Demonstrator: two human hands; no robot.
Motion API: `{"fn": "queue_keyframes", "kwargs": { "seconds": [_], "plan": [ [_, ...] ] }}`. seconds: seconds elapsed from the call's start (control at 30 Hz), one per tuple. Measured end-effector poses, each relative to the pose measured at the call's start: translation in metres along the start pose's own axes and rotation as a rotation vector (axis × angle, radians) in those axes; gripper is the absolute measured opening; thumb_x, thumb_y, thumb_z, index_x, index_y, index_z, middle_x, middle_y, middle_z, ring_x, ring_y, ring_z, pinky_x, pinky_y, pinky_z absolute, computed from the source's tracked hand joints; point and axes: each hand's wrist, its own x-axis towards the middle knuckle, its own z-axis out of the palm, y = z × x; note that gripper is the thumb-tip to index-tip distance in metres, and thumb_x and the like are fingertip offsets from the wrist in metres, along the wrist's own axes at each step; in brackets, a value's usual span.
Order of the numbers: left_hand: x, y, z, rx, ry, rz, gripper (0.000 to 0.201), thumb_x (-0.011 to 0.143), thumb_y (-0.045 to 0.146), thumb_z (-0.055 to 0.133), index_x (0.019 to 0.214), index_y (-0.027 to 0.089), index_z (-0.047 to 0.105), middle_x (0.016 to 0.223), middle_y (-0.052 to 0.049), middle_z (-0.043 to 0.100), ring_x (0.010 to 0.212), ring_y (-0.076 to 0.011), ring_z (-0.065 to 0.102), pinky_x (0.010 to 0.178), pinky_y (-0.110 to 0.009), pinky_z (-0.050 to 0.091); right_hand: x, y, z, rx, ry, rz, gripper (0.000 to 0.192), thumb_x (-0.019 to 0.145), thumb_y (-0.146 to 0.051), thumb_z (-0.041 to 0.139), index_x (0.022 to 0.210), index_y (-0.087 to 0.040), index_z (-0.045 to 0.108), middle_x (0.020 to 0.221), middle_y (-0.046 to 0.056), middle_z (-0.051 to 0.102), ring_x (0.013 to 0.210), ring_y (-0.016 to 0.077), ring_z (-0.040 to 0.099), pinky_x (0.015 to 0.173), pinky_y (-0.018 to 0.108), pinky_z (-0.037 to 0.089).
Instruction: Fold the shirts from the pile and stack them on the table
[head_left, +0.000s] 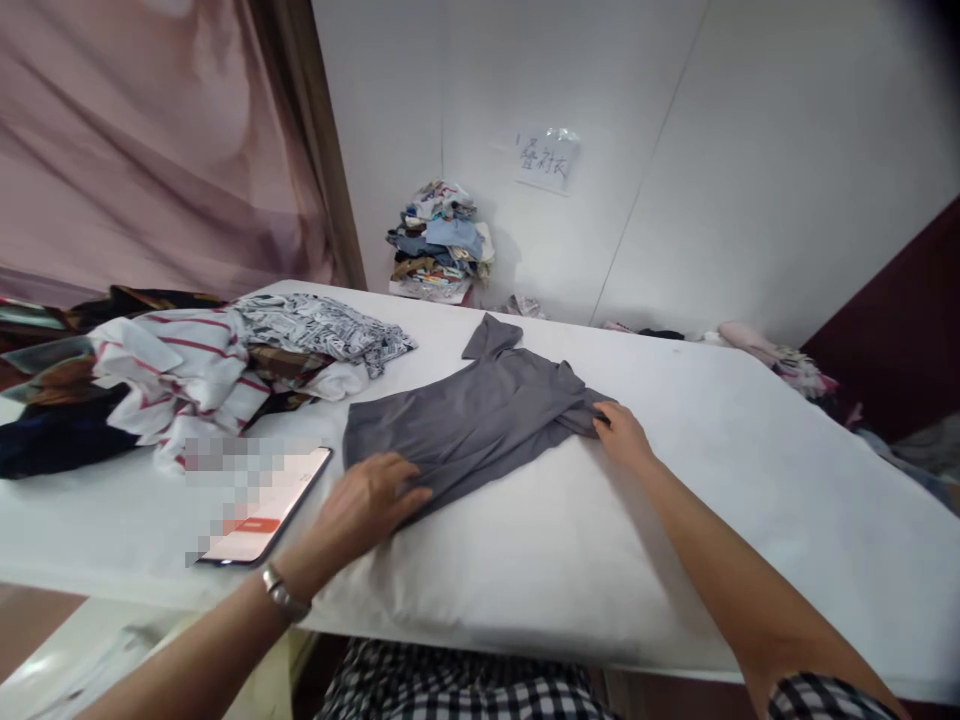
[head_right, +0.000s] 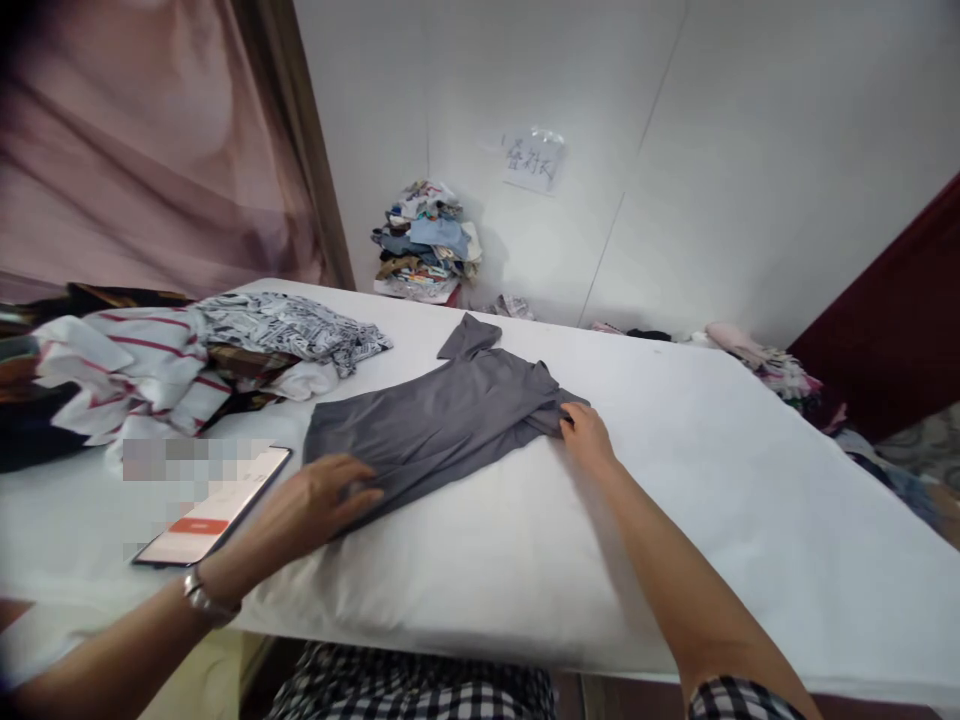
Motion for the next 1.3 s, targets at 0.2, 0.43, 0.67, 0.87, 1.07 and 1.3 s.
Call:
{"fn": "queue_keyframes", "kwargs": {
  "seconds": [0.2,0.43,0.67,0.87,1.07,1.3],
  "plan": [
    [-0.005,0.014,0.025,0.080,-0.052,0.021,0.016,0.083,0.030,0.053,0.085,0.023,0.068,0.093,-0.010,0.069,0.094,-0.0308,0.062,0.083,-0.041,0.046,0.019,-0.005,0.010,0.031,-0.063,-0.040,0.043,0.080,-0.019,0.053,0.120,-0.024,0.066,0.124,0.010,0.067,0.118,0.0300,0.059,0.101,0.054,0.047],
    [-0.007,0.012,0.016,-0.063,-0.045,0.026,0.018,0.085,0.036,0.055,0.081,0.021,0.064,0.105,-0.009,0.068,0.095,-0.0245,0.063,0.084,-0.036,0.049,0.051,-0.026,0.036,0.018,-0.274,-0.219,0.032,0.072,-0.006,0.053,0.089,-0.023,0.074,0.113,0.006,0.072,0.116,0.0265,0.060,0.106,0.051,0.044],
    [-0.006,0.004,0.023,-0.030,-0.021,-0.007,0.033,0.086,0.040,0.061,0.114,0.022,0.067,0.125,-0.010,0.066,0.118,-0.0282,0.057,0.101,-0.044,0.043,0.049,-0.022,0.025,0.164,-0.119,-0.055,0.029,0.077,-0.018,0.050,0.093,-0.026,0.073,0.101,0.003,0.074,0.097,0.0237,0.067,0.092,0.043,0.052],
    [-0.007,0.016,0.030,0.028,-0.013,0.006,0.009,0.085,0.027,0.062,0.086,0.020,0.068,0.112,-0.009,0.066,0.104,-0.0269,0.059,0.089,-0.042,0.046,0.043,-0.018,0.020,0.169,-0.105,-0.002,0.028,0.077,-0.022,0.051,0.093,-0.027,0.073,0.097,0.001,0.075,0.090,0.0233,0.067,0.087,0.040,0.053],
    [0.013,0.009,-0.003,-0.159,0.008,-0.145,0.011,0.086,0.028,0.054,0.080,0.020,0.059,0.087,-0.003,0.067,0.078,-0.0183,0.061,0.070,-0.031,0.044,0.051,-0.017,0.023,0.174,-0.110,-0.056,0.025,0.075,-0.022,0.050,0.086,-0.025,0.072,0.094,0.003,0.074,0.091,0.0237,0.066,0.089,0.042,0.052],
    [0.037,0.010,-0.073,0.162,0.438,-0.205,0.027,0.094,0.041,0.043,0.090,0.019,0.059,0.081,-0.004,0.064,0.077,-0.0189,0.060,0.077,-0.031,0.043,0.073,-0.032,0.015,0.232,0.098,-0.045,0.024,0.075,-0.024,0.050,0.087,-0.022,0.069,0.092,0.006,0.072,0.084,0.0233,0.065,0.082,0.040,0.053]
  ]
}}
